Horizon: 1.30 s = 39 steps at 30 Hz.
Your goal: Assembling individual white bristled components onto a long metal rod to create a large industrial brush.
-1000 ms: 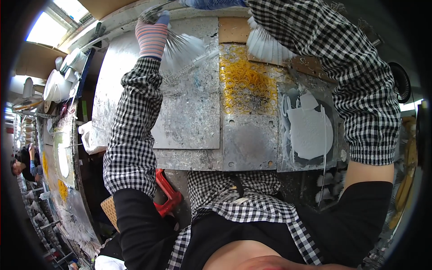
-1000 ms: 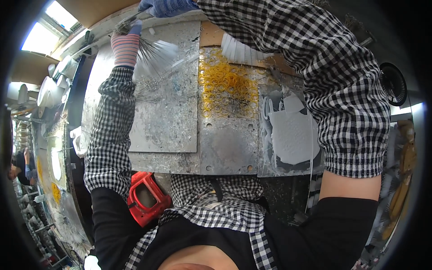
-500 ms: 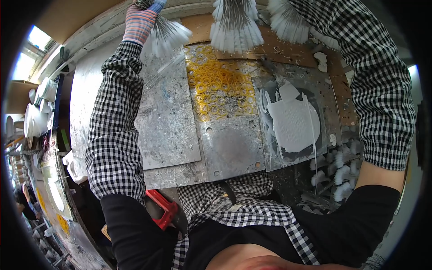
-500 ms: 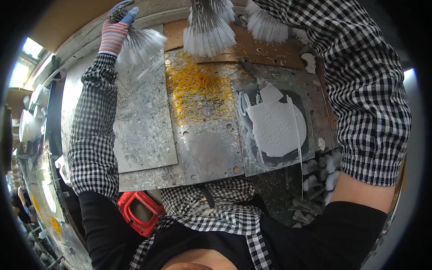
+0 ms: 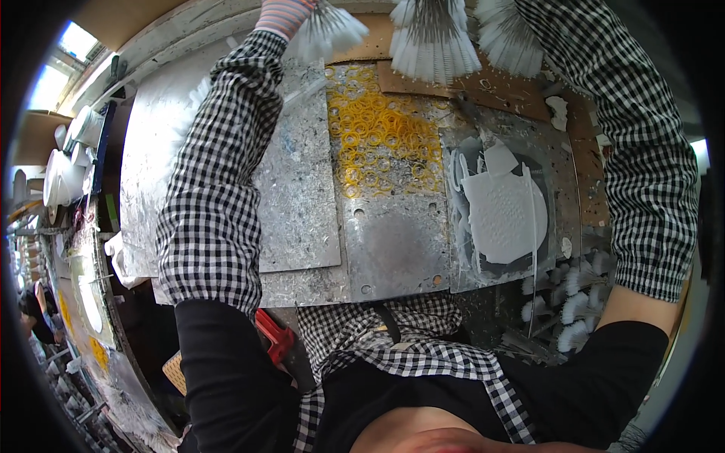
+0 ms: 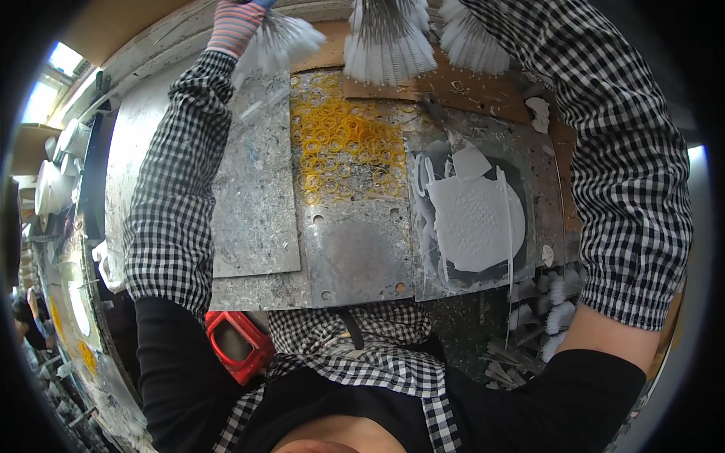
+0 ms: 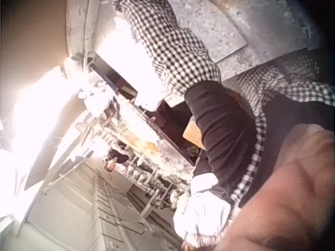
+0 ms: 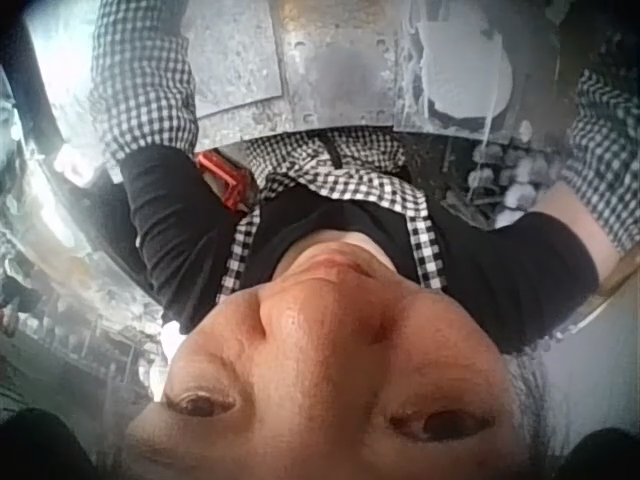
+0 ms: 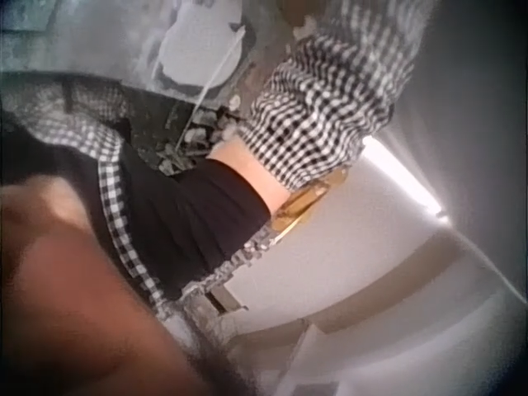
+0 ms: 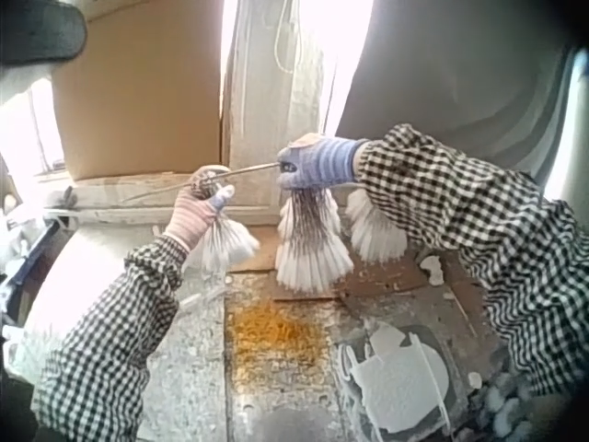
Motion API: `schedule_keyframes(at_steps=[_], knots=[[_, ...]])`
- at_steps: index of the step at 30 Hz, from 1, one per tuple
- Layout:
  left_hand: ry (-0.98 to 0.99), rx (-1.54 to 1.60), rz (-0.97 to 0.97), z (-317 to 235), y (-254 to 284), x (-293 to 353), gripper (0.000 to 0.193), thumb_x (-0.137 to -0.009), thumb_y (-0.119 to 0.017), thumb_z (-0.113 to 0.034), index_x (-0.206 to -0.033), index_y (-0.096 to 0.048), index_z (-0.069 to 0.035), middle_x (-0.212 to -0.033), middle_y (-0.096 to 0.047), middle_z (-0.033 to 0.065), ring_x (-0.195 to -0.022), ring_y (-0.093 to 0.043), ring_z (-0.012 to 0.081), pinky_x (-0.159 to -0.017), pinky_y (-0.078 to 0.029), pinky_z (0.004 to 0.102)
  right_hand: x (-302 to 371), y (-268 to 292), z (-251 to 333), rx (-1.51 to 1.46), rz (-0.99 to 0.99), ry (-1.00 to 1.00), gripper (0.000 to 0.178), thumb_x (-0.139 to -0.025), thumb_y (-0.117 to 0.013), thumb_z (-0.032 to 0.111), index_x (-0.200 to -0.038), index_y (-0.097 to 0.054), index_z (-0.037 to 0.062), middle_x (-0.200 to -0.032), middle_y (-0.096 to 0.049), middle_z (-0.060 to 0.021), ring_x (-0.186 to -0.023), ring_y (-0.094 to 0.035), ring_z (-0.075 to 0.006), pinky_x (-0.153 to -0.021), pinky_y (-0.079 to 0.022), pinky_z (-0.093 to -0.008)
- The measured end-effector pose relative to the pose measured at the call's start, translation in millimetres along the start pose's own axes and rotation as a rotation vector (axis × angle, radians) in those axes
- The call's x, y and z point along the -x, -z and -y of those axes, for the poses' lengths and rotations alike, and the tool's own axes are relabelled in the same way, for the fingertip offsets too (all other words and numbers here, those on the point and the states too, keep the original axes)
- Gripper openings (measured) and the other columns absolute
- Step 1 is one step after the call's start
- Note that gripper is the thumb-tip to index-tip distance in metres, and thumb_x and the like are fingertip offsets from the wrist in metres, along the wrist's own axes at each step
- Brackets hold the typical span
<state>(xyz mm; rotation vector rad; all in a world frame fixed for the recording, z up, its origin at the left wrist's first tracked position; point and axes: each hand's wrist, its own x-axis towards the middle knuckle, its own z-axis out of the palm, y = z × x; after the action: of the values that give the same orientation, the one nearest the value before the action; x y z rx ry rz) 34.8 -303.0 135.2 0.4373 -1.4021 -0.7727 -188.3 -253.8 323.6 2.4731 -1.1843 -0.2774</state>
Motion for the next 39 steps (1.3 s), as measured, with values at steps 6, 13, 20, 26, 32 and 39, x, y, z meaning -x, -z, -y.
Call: schedule_keyframes(at_steps=[6, 13, 20, 26, 32, 39], knots=[[0.043, -0.151, -0.009, -5, -14, 3, 0.043, -0.085, -0.082, -0.009, -0.123, -0.063, -0.009, -0.087, -0.055, -0.0075, -0.077, -0.048, 0.0038, -0.071, -0.044, 0.0212, -2, -4, -1, 0.044, 0.017, -0.072, 0.051, -0.09, -0.057, 0.046, -0.109, -0.071, 0.0009, -0.099, -0.072, -0.0236, -0.096, -0.069, -0.0391, -0.088, -0.053, -0.0463], [0.009, -0.123, 0.038, 10, -1, 9, 0.054, -0.082, -0.086, -0.013, -0.128, -0.059, -0.006, -0.091, -0.058, -0.0055, -0.081, -0.051, 0.0073, -0.074, -0.048, 0.0243, -7, -2, 18, 0.008, 0.021, -0.089, 0.053, -0.091, -0.058, 0.048, -0.111, -0.069, 0.0006, -0.101, -0.072, -0.0235, -0.098, -0.069, -0.0392, -0.088, -0.053, -0.0469], [0.208, -0.296, 0.096, -44, 28, 37, 0.043, -0.084, -0.082, -0.021, -0.117, -0.062, -0.002, -0.109, -0.066, 0.0046, -0.092, -0.064, 0.0174, -0.08, -0.054, 0.0342, 57, 25, 82, -0.049, -0.518, 0.189, 0.043, -0.091, -0.066, 0.035, -0.123, -0.063, 0.0053, -0.113, -0.067, -0.0179, -0.109, -0.063, -0.0348, -0.094, -0.051, -0.0435], [0.248, -1.1, 0.48, -152, 143, 140, 0.052, -0.09, -0.07, -0.021, -0.138, -0.055, -0.007, -0.133, -0.063, 0.0173, -0.124, -0.06, 0.028, -0.107, -0.047, 0.0397, 99, -58, 211, -0.507, -0.45, 0.404, 0.034, -0.089, -0.069, 0.024, -0.12, -0.068, 0.0074, -0.103, -0.071, -0.0107, -0.098, -0.069, -0.0266, -0.089, -0.055, -0.0408], [0.664, -1.661, 0.95, -196, 153, 219, 0.093, -0.076, -0.078, -0.026, -0.156, -0.032, -0.02, -0.155, -0.04, 0.0182, -0.145, -0.036, 0.0367, -0.118, -0.035, 0.0502, 31, -150, 291, -0.632, -0.323, 0.201, 0.046, -0.092, -0.062, 0.016, -0.136, -0.055, 0.0062, -0.129, -0.062, -0.0145, -0.11, -0.066, -0.0313, -0.094, -0.054, -0.0413], [0.418, -1.851, 0.915, -143, 182, 239, 0.081, -0.088, -0.067, -0.015, -0.158, -0.028, -0.022, -0.146, -0.051, 0.0096, -0.138, -0.046, 0.0259, -0.12, -0.029, 0.0454, -62, -182, 338, -0.373, -0.019, -0.13, 0.036, -0.095, -0.054, 0.011, -0.129, -0.06, 0.0009, -0.129, -0.064, -0.0206, -0.108, -0.069, -0.0298, -0.084, -0.058, -0.0417]])
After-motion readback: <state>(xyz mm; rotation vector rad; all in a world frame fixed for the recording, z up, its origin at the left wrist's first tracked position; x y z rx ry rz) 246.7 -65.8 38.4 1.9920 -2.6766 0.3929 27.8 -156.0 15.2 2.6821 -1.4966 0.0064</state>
